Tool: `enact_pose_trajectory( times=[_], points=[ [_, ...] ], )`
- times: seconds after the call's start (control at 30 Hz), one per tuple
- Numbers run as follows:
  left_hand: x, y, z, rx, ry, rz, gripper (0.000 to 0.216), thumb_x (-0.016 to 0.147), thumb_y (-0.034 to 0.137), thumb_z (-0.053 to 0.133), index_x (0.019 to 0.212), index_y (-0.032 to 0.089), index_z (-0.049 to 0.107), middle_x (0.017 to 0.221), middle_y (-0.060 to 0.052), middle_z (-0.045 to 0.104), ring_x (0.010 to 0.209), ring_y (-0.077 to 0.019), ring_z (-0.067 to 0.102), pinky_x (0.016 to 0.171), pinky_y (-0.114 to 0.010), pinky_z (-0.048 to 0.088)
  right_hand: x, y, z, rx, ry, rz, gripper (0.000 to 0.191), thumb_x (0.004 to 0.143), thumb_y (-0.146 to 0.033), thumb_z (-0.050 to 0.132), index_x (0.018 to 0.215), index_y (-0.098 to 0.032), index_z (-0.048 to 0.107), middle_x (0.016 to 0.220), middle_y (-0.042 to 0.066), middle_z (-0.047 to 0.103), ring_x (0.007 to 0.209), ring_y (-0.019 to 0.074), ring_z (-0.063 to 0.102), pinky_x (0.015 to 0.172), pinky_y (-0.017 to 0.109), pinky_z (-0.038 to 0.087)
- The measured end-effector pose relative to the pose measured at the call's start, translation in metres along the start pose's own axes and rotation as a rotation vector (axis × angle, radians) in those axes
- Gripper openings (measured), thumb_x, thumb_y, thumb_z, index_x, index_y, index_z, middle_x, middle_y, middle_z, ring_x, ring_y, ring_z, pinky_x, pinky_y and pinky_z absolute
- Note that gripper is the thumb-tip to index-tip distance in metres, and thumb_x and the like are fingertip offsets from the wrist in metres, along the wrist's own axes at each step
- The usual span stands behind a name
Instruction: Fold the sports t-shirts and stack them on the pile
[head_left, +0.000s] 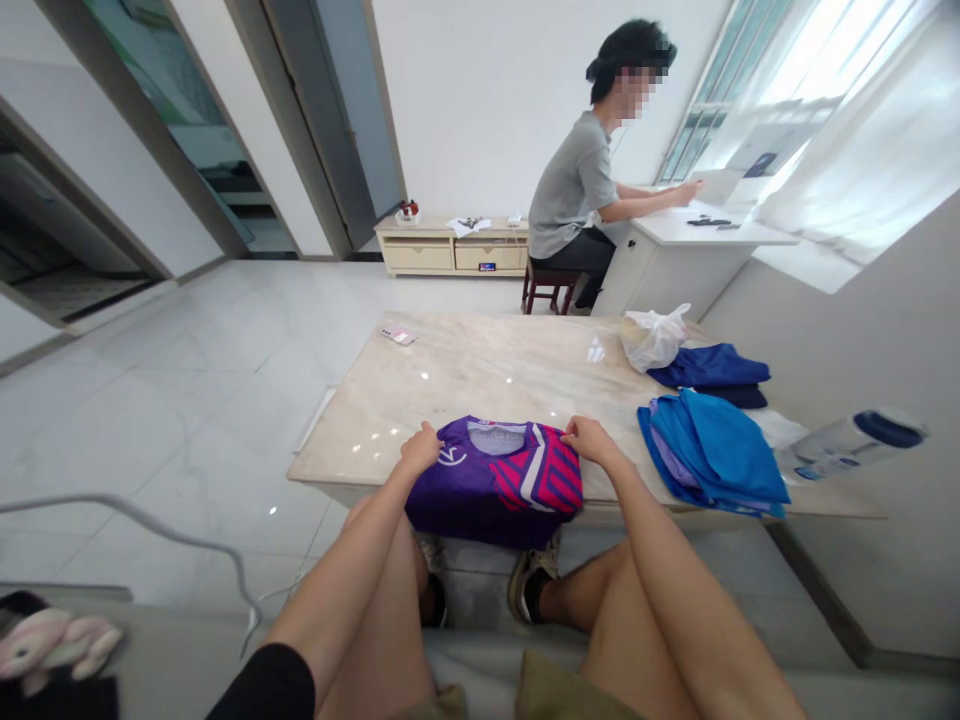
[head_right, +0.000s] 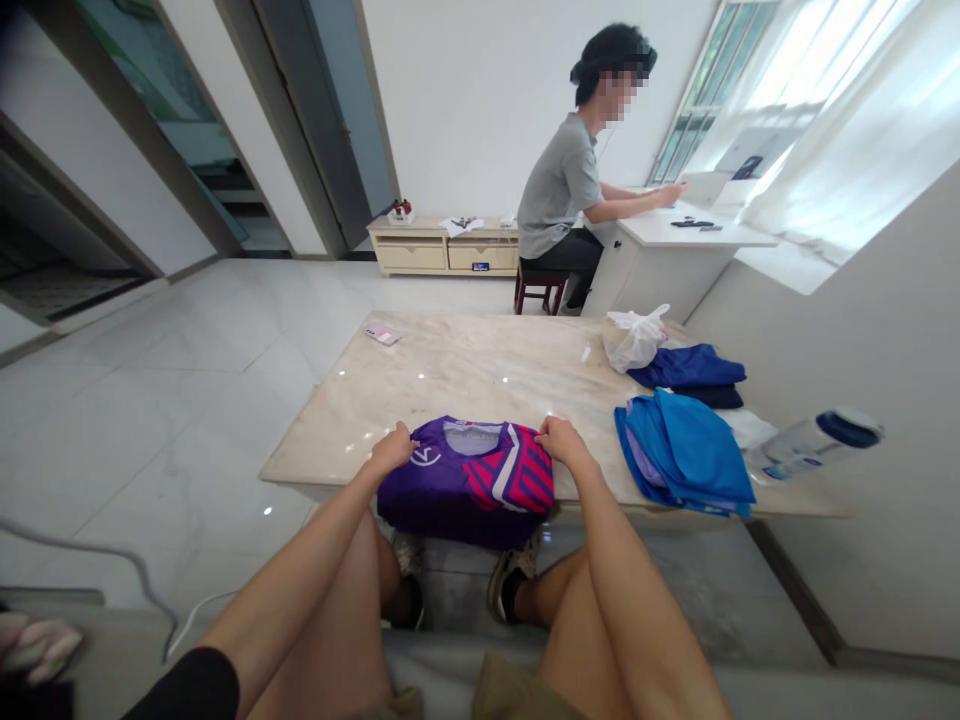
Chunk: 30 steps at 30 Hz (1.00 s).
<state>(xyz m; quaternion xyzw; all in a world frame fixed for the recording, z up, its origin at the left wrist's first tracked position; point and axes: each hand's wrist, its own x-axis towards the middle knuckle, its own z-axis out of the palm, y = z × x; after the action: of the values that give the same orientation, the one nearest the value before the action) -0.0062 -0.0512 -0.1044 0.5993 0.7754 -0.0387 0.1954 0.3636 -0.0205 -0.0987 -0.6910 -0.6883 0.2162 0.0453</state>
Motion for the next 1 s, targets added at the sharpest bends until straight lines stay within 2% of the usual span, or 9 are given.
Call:
enact_pose_trajectory(
  times=[0.17, 0.37, 0.47, 0.53, 0.67, 0.77, 0.83, 0.93, 1.0],
  points=[
    [-0.011, -0.026, -0.002, -0.053, -0.073, 0.071, 0.018, 0.089, 0.036, 0.077, 0.096, 0.019, 0.078, 0.099, -0.012, 0.084, 0.098, -0.0269, 0.079, 0.080, -0.029, 0.055, -0.009, -0.030, 0.024, 0.034, 0.058, 0.023, 0.015, 0.097, -0.015, 0.071, 0.109, -0.010, 0.079, 0.109, 0.019, 0.081, 0.100, 0.0239, 0.077, 0.082, 0.026, 0.050],
    [0.008, -0.047, -0.029, -0.140, 0.081, 0.147, 0.015, 0.085, 0.029, 0.080, 0.095, 0.019, 0.077, 0.099, -0.008, 0.083, 0.096, -0.0230, 0.076, 0.080, -0.027, 0.055, 0.016, -0.040, 0.005, 0.157, 0.170, 0.046, 0.008, 0.092, -0.013, 0.073, 0.096, -0.011, 0.079, 0.101, 0.018, 0.083, 0.100, 0.0272, 0.079, 0.086, 0.029, 0.056],
    [0.040, -0.038, -0.054, -0.196, 0.165, 0.182, 0.011, 0.084, 0.021, 0.080, 0.094, 0.018, 0.077, 0.098, -0.007, 0.082, 0.094, -0.0221, 0.075, 0.081, -0.027, 0.054, 0.048, -0.045, -0.010, 0.233, 0.179, 0.050, 0.005, 0.093, -0.014, 0.072, 0.090, -0.015, 0.076, 0.082, 0.010, 0.081, 0.086, 0.0230, 0.081, 0.081, 0.027, 0.059],
    [0.067, -0.024, -0.075, -0.239, 0.238, 0.206, 0.011, 0.086, 0.018, 0.080, 0.098, 0.017, 0.078, 0.102, -0.009, 0.083, 0.097, -0.0221, 0.074, 0.086, -0.029, 0.054, 0.076, -0.053, -0.017, 0.401, 0.236, 0.042, 0.006, 0.096, -0.017, 0.072, 0.090, -0.017, 0.072, 0.074, 0.005, 0.078, 0.076, 0.0199, 0.079, 0.076, 0.027, 0.062],
    [0.131, 0.011, -0.127, -0.335, 0.415, 0.234, 0.026, 0.097, 0.022, 0.074, 0.121, 0.014, 0.077, 0.121, -0.012, 0.080, 0.115, -0.0250, 0.071, 0.103, -0.037, 0.051, 0.142, -0.072, -0.041, 0.855, 0.581, -0.098, 0.020, 0.093, -0.013, 0.080, 0.086, -0.019, 0.062, 0.066, 0.000, 0.071, 0.069, 0.0184, 0.076, 0.069, 0.030, 0.065],
    [0.173, 0.030, -0.168, -0.404, 0.557, 0.278, 0.022, 0.101, 0.024, 0.070, 0.120, 0.018, 0.077, 0.127, -0.010, 0.079, 0.125, -0.0269, 0.068, 0.111, -0.041, 0.049, 0.190, -0.081, -0.079, 0.864, 0.696, -0.140, 0.018, 0.100, -0.016, 0.076, 0.095, -0.018, 0.059, 0.080, -0.001, 0.074, 0.077, 0.0123, 0.076, 0.077, 0.028, 0.064],
    [0.185, 0.035, -0.188, -0.506, 0.741, 0.413, 0.018, 0.099, 0.023, 0.073, 0.116, 0.017, 0.077, 0.122, -0.008, 0.079, 0.122, -0.0256, 0.069, 0.110, -0.038, 0.050, 0.205, -0.082, -0.106, 0.846, 0.775, -0.291, 0.016, 0.108, -0.027, 0.069, 0.099, -0.018, 0.058, 0.094, 0.001, 0.076, 0.082, 0.0087, 0.076, 0.081, 0.025, 0.062],
    [0.166, 0.024, -0.182, -0.535, 0.837, 0.496, 0.022, 0.100, 0.023, 0.072, 0.119, 0.011, 0.072, 0.121, -0.008, 0.078, 0.108, -0.0194, 0.071, 0.104, -0.034, 0.052, 0.183, -0.076, -0.121, 0.759, 0.817, -0.496, 0.020, 0.110, -0.033, 0.066, 0.100, -0.019, 0.055, 0.107, 0.005, 0.076, 0.088, 0.0060, 0.074, 0.084, 0.023, 0.057],
    [0.131, 0.004, -0.149, -0.538, 0.823, 0.468, 0.029, 0.100, 0.024, 0.072, 0.125, 0.011, 0.070, 0.122, -0.008, 0.077, 0.094, -0.0154, 0.070, 0.095, -0.032, 0.054, 0.138, -0.067, -0.100, 0.725, 0.837, -0.530, 0.021, 0.105, -0.030, 0.075, 0.100, -0.021, 0.057, 0.111, 0.007, 0.077, 0.093, 0.0093, 0.072, 0.087, 0.025, 0.058]
  ],
)
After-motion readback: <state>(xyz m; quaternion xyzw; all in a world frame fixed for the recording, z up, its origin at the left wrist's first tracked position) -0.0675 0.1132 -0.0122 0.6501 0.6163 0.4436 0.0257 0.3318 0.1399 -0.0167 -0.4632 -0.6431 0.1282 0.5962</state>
